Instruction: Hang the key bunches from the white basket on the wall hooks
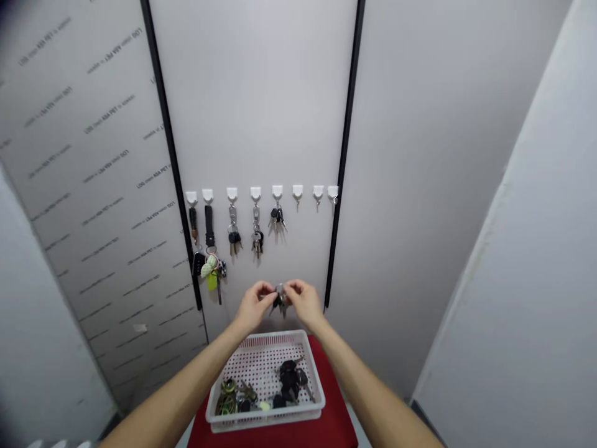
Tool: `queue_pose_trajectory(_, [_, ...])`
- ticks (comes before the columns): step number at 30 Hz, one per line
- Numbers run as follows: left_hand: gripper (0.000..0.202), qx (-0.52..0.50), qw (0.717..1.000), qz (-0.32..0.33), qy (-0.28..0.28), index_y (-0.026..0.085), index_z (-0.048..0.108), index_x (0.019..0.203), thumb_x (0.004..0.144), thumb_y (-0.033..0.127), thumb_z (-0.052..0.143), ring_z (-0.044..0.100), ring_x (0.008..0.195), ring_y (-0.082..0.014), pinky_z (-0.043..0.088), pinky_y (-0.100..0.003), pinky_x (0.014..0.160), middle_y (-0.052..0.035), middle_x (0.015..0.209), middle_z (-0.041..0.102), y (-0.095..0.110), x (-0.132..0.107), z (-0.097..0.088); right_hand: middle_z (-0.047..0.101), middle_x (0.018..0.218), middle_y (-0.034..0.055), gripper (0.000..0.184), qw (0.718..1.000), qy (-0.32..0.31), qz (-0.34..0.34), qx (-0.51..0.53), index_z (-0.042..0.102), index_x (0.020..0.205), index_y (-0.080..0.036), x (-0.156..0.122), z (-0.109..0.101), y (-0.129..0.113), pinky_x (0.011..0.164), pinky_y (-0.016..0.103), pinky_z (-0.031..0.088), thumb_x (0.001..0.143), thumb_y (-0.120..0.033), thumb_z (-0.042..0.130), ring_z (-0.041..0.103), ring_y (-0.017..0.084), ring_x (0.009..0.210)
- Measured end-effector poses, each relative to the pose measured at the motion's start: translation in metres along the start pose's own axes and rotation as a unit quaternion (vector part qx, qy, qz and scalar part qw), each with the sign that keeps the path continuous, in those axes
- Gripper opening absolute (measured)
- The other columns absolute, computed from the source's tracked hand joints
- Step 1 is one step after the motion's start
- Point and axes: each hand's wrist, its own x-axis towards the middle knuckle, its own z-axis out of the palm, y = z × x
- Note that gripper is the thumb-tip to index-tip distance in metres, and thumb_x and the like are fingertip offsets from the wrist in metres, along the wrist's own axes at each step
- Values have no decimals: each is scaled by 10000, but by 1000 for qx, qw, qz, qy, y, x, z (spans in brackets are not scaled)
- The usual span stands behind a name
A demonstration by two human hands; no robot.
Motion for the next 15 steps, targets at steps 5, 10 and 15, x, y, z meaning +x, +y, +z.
queue_pose_trajectory(5, [187,8,996,84,-18,135,502,803,622,146,458,504,718,-91,403,-207,655,-32,804,557,46,40,9,477,438,-47,184,993,70,-39,84,498,577,-129,52,-32,-53,459,205,381,529,-304,526,429,53,410])
queue_pose_trajectory(10, [312,50,989,137,21,128,473,934,623,128,461,499,784,-106,387,-239,725,-60,952,518,91,84,11,465,428,-47,139,981,143,-77,106,493,557,-131,100,-45,-95,426,192,375,530,-264,523,424,49,401])
queue_pose_trajectory(15, [325,100,986,123,44,139,474,949,625,133,457,496,799,-121,362,-265,763,-56,949,525,105,111,12,454,388,-36,111,975,207,-75,34,490,523,-135,136,-44,-101,401,202,385,570,-235,489,435,62,380])
